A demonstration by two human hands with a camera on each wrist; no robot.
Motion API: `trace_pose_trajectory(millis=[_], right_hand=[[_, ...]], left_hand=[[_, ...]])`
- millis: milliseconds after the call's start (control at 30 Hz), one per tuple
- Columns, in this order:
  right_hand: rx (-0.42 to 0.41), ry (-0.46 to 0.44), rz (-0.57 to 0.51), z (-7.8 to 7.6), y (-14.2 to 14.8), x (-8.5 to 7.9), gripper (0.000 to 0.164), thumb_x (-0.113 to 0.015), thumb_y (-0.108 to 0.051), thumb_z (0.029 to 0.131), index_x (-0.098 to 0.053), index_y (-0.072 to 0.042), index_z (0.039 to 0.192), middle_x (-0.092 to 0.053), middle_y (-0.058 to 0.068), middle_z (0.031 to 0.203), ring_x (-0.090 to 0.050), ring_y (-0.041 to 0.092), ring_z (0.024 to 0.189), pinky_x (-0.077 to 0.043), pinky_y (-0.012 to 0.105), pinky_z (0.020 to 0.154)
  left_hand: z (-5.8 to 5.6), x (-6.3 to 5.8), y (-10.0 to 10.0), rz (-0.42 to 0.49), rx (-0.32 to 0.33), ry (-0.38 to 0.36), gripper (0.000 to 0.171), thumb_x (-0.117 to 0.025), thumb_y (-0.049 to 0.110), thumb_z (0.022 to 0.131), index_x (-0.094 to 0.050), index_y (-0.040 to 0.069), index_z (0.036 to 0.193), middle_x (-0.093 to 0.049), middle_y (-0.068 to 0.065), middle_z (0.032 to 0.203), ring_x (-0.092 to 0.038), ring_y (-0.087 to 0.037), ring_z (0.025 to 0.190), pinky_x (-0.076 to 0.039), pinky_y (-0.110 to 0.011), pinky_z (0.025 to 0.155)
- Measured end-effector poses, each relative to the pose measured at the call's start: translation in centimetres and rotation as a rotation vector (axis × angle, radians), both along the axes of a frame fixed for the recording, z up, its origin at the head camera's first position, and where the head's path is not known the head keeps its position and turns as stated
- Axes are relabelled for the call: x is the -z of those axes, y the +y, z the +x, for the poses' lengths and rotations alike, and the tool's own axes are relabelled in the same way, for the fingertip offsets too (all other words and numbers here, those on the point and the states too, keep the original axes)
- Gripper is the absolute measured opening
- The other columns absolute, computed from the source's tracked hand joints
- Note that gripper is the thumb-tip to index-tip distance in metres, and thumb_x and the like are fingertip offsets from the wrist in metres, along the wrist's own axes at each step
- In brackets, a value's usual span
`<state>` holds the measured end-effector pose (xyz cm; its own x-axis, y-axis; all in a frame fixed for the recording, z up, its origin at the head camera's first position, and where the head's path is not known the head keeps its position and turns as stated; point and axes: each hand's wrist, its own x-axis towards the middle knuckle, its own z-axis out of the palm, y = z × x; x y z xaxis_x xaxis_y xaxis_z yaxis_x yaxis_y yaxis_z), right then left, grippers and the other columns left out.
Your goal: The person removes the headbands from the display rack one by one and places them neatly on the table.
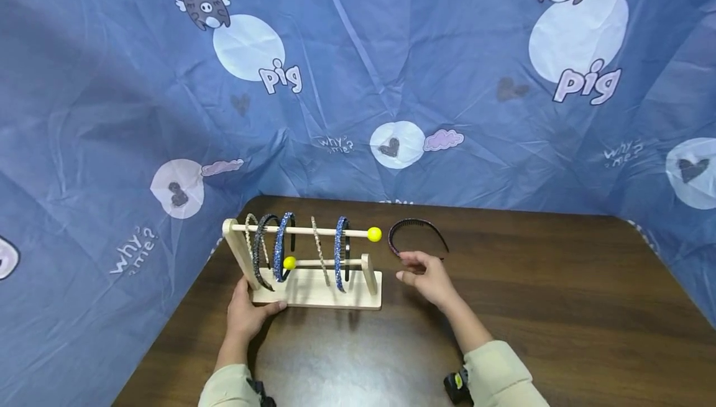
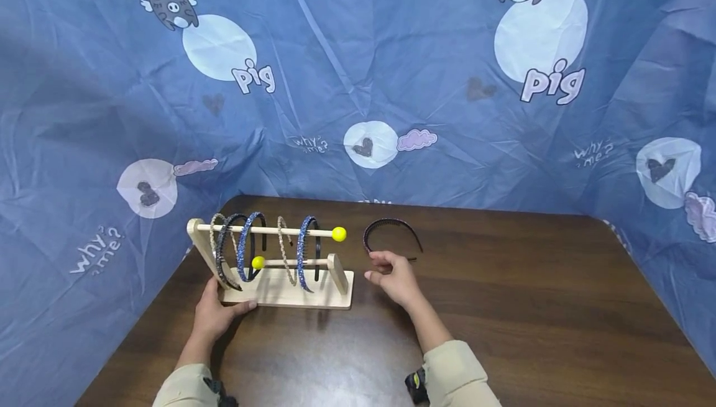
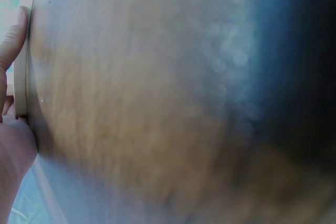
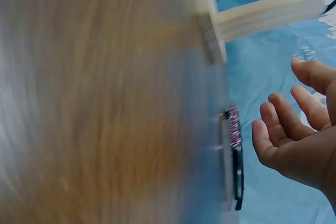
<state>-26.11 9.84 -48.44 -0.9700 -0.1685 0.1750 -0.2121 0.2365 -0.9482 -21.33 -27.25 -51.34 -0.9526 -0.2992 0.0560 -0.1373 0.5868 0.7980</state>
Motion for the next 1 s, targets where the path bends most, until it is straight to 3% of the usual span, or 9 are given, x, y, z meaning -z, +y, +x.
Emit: trace_pose_trajectory(millis=[267,467,533,1000], right_hand=[[-0.024,-0.008,-0.189,2.8,-0.7,-2.2,0.041,-0.071,0.0,0.078,-0.058,0.005,0.117,-0.062,0.015,0.104,-0.057,0.034,0.097,-0.049,0.027,0.078],[-0.045,0.029,-0.282,4.4,-1.9,-3.0,0.042,-0.07,0.005,0.077,-0.057,0.004,0.118,-0.061,0.016,0.107,-0.057,0.028,0.097,-0.049,0.03,0.082],[-0.051,0.03,-0.303,5.0,-2.2,-3.6,0.042,-0.069,0.006,0.078,-0.057,0.005,0.118,-0.06,0.019,0.108,-0.055,0.032,0.099,-0.049,0.031,0.082],[-0.182,0.138,-0.396,6.4,-4.9,-3.1,0.044,-0.066,0.007,0.078,-0.051,0.011,0.119,-0.055,0.03,0.109,-0.053,0.038,0.099,-0.048,0.026,0.079]], left_hand=[[0.2,-0.2,0.1,0.019,-0.005,0.033,0.095,-0.088,0.015,0.061,-0.032,-0.001,0.136,-0.038,-0.027,0.133,-0.034,-0.04,0.123,-0.025,-0.048,0.103],[0.4,-0.1,-0.1,0.012,-0.002,0.015,0.095,-0.087,0.016,0.062,-0.032,0.0,0.137,-0.037,-0.027,0.135,-0.033,-0.04,0.124,-0.025,-0.048,0.103],[0.4,-0.1,-0.1,0.012,-0.002,0.009,0.095,-0.087,0.017,0.062,-0.031,0.0,0.137,-0.037,-0.027,0.135,-0.033,-0.04,0.125,-0.024,-0.048,0.103],[0.1,-0.3,0.0,0.014,-0.001,0.005,0.097,-0.087,0.017,0.062,-0.03,0.0,0.139,-0.036,-0.027,0.136,-0.032,-0.04,0.125,-0.024,-0.049,0.103]])
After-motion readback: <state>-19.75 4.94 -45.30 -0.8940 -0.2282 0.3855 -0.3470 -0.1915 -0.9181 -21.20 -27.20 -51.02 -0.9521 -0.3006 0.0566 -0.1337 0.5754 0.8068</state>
